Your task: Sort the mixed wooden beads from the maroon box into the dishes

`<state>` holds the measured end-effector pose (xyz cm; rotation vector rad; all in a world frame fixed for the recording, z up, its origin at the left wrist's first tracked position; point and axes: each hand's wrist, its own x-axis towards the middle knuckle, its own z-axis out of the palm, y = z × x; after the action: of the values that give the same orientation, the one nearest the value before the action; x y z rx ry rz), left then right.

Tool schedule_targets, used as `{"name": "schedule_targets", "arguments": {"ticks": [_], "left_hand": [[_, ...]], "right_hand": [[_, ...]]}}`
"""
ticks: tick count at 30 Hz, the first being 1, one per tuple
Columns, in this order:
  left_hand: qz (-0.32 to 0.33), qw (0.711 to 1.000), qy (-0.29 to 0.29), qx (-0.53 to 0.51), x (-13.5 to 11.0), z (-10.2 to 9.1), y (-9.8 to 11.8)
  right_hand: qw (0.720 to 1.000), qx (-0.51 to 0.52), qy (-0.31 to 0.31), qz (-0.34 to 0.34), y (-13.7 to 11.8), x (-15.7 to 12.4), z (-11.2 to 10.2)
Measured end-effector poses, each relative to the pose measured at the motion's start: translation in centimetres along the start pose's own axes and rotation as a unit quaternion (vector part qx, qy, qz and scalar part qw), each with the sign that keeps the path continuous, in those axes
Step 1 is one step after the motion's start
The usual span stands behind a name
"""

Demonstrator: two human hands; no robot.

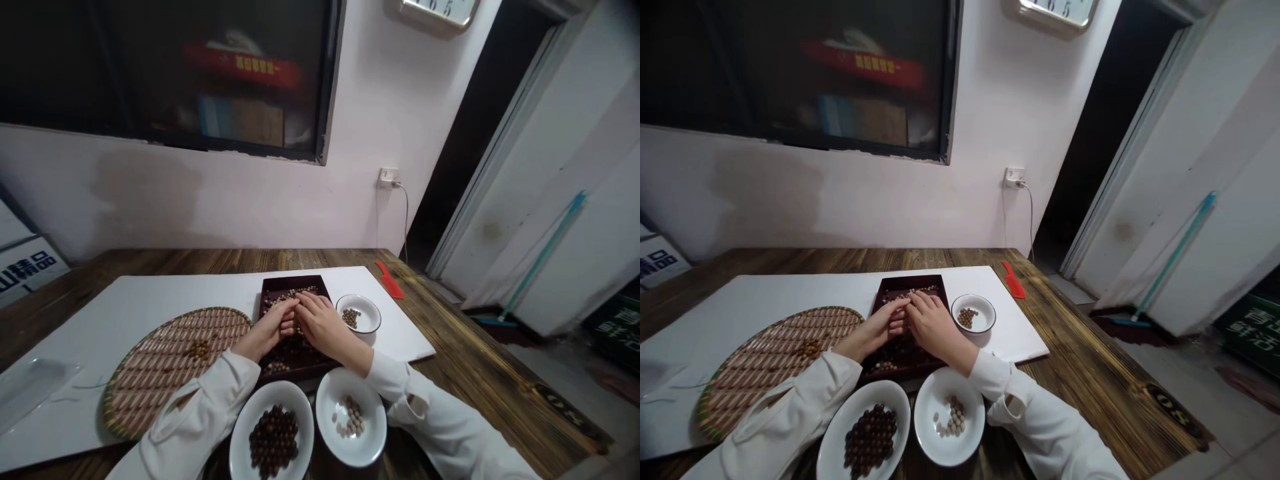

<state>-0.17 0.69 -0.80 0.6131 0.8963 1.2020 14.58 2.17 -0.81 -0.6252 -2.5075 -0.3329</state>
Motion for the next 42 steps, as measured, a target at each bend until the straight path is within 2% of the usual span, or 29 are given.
{"name": "schedule_targets", "arguments": {"ticks": [8,27,42], "left_hand": [[-0.018,1.0,-0.006,0.001,0.32,-0.48,-0.33],[-0.075,0.997,0.009,-0.026,-0.3,0.16,0.28],[-0.007,0.992,0.054,-0.112,0.27,-0.25,-0.17]], "right_hand": [[1.0,0.001,-0.013,-0.003,0.05,-0.11,0.3],[1.0,0.001,-0.017,0.024,-0.02,-0.04,0.2],[0.998,-0.001,-0.03,0.047,0.07,-0.17,0.57]]}}
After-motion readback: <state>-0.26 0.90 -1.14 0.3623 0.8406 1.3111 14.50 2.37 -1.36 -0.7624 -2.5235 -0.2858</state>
